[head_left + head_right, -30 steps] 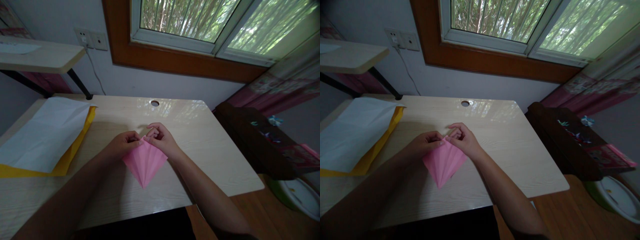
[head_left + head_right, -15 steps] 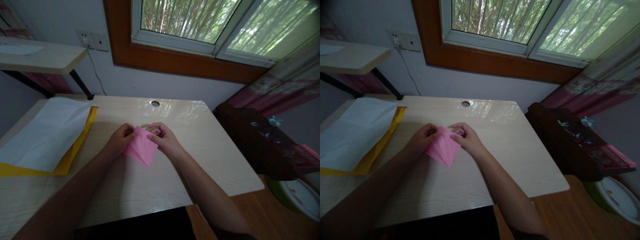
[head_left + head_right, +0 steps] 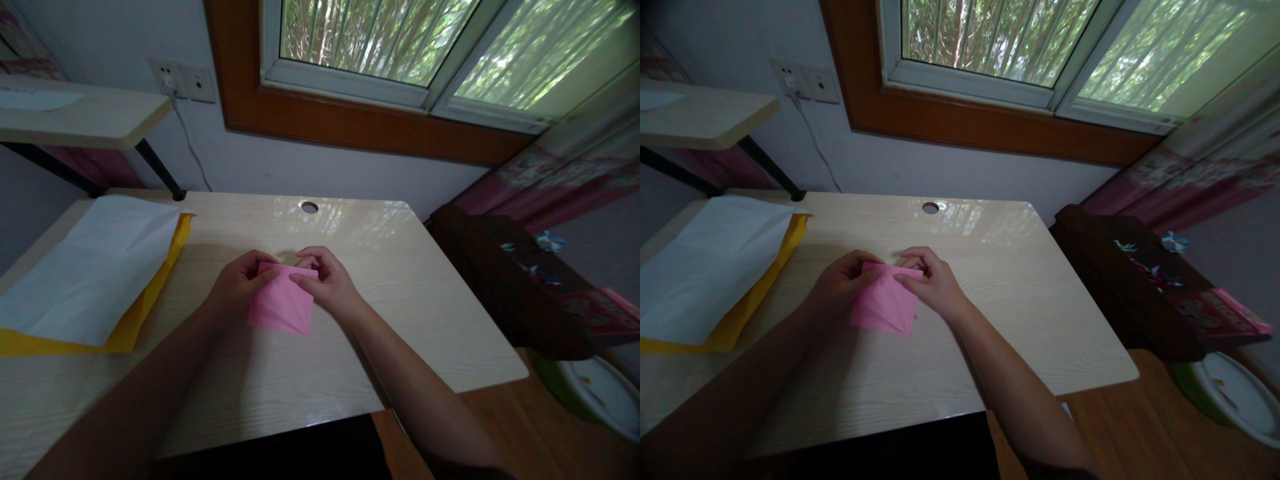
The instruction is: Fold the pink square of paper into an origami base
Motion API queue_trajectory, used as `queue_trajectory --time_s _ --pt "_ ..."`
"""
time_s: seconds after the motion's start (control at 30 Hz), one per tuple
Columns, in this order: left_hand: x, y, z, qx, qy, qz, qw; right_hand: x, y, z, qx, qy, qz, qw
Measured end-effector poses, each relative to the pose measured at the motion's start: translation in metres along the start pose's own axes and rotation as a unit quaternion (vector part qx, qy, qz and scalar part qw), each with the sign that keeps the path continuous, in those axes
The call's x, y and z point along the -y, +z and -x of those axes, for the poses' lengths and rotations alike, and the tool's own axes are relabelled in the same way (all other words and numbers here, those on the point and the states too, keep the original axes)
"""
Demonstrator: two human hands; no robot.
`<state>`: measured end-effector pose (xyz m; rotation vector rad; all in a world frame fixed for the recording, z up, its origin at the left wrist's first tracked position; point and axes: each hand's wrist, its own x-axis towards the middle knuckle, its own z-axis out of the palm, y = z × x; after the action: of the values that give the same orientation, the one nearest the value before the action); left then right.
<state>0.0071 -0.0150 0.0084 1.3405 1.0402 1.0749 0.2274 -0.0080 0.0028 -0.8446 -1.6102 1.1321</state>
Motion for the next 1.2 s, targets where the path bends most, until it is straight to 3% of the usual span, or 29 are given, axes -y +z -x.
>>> queue_trajectory --time_s 0.47,0.7,0.97,1.2 --pt "-0.0054 -0.0004 0.0023 -0.139 0.073 -0.086 0.984 -0.0027 0.0022 -0.0033 -0.081 -0.006 -0.067 0.994" --pt "-0.0018 -0.0007 0.0014 -0.12 0.076 -0.086 0.986 0.0025 -0.0019 -0.004 -0.104 0.049 -0.027 0.993" --pt "-0.0003 -0.0017 0.0004 -0.069 0.068 -0.043 0.994 0.0005 -0.0017 -0.0034 -0.136 0.052 -0.011 0.989" --pt "0.0018 -0.0009 -0.0006 -0.072 0.076 -0.05 0.993 0.002 0.0005 -0.0059 -0.152 0.046 -0.034 0.987"
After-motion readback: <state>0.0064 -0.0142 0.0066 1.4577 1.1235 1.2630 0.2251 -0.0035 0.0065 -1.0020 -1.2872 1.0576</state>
